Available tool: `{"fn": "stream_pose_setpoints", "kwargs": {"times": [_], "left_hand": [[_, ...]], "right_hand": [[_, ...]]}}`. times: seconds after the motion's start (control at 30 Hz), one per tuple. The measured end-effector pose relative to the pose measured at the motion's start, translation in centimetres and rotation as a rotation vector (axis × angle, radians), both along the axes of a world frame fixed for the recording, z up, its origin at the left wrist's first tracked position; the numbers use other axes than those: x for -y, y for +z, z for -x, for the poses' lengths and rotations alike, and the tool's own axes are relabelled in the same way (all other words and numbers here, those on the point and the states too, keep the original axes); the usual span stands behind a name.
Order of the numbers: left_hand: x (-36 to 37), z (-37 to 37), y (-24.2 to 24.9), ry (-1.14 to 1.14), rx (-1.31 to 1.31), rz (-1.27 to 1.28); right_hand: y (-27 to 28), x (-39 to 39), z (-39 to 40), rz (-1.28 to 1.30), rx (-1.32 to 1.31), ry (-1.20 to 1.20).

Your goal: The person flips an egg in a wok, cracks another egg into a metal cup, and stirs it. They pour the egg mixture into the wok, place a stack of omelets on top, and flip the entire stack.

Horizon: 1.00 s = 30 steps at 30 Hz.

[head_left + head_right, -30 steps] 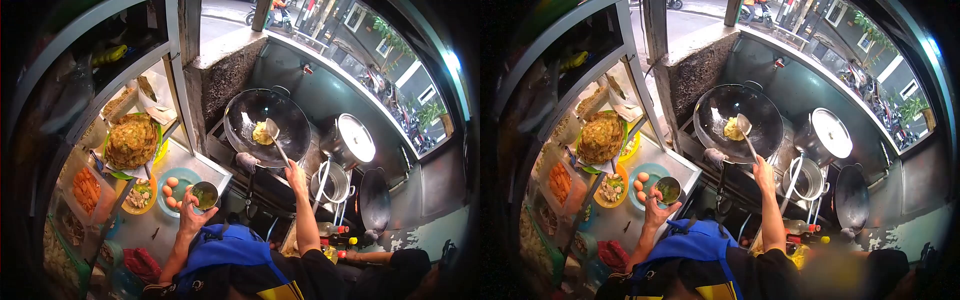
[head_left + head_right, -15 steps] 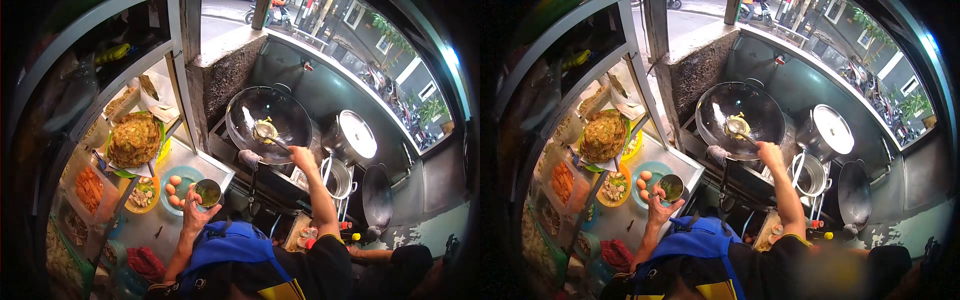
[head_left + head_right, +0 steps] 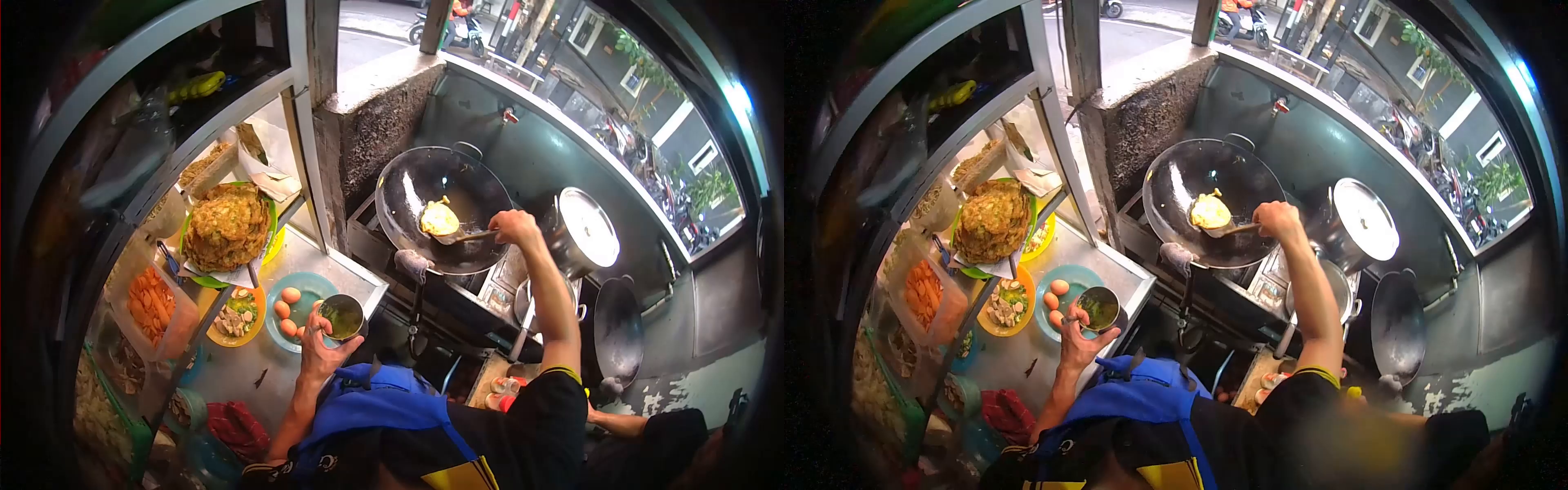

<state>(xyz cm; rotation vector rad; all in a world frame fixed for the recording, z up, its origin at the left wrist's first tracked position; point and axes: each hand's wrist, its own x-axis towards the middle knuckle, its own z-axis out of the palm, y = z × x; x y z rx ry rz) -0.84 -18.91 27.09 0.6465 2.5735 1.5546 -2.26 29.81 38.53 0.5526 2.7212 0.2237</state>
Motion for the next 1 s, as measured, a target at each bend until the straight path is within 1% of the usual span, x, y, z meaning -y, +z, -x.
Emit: {"fn": "stream_pose_setpoints", "kwargs": {"times": [0.03,0.07,0.1,0.13,0.17,0.2,0.23,0.27,0.37,0.43,0.5,0.57,0.63,0.7,0.73,0.77,0.83,0.87,0.9,0.93,0.97,1.0], "left_hand": [[0.2,0.1,-0.8,-0.010,-0.101,-0.016],[0.4,0.3,-1.3,-0.018,-0.207,-0.028],[0.5,0.5,-1.1,0.002,-0.218,-0.032],[0.5,0.6,-0.9,0.014,-0.173,-0.042],[0.8,0.3,-0.7,0.018,-0.120,-0.047],[1.0,0.1,-0.6,0.015,-0.064,-0.049],[1.0,0.0,-0.7,0.013,-0.062,-0.045],[1.0,0.0,-0.9,0.019,-0.037,-0.040],[0.8,-0.1,-0.1,0.021,-0.006,-0.054],[0.9,-0.2,0.1,0.022,0.010,-0.058],[0.8,-0.1,-0.5,0.021,0.005,-0.060],[0.8,-0.1,-0.9,0.013,0.001,-0.059],[0.7,0.1,-0.9,0.015,-0.073,-0.021],[0.5,0.2,-1.3,0.005,-0.106,-0.041],[0.5,0.3,-1.3,0.000,-0.139,-0.063],[0.5,0.4,-1.2,-0.003,-0.138,-0.061],[0.7,0.3,-1.1,0.004,-0.093,-0.044],[0.7,0.1,-1.1,0.002,-0.084,-0.042],[0.7,0.2,-1.1,0.008,-0.080,-0.033],[0.8,0.3,-1.1,0.012,-0.078,-0.023],[0.8,0.3,-1.0,0.007,-0.073,-0.022],[0.8,0.3,-0.9,0.006,-0.086,-0.013]], "right_hand": [[-0.8,0.2,0.4,0.004,-0.085,-0.005],[-1.3,0.2,0.6,-0.055,-0.159,0.036],[-1.6,0.5,1.0,-0.112,-0.237,0.079],[-0.7,2.0,1.3,-0.178,-0.313,0.147],[0.1,3.0,2.1,-0.175,-0.313,0.158],[0.8,3.9,2.8,-0.264,-0.262,0.182],[1.6,4.8,3.4,-0.353,-0.210,0.201],[2.3,5.8,3.7,-0.413,-0.221,0.243],[4.4,7.2,5.0,-0.425,-0.159,0.224],[5.6,7.8,5.2,-0.421,-0.178,0.223],[5.6,8.2,5.4,-0.418,-0.195,0.220],[4.5,8.4,5.6,-0.357,-0.291,0.181],[1.7,7.5,6.0,-0.308,-0.350,0.166],[-1.1,6.5,5.7,-0.269,-0.417,0.165],[-2.0,5.7,5.1,-0.265,-0.384,0.221],[-3.1,5.0,4.4,-0.236,-0.392,0.217],[-3.5,4.2,2.8,-0.153,-0.375,0.156],[-4.2,3.1,2.2,-0.156,-0.376,0.124],[-4.0,2.2,1.3,-0.008,-0.412,0.075],[-4.2,1.4,0.3,0.071,-0.436,0.008],[-4.5,0.7,-0.7,0.150,-0.461,-0.060],[-4.6,0.5,-1.6,0.158,-0.493,-0.072]]}}
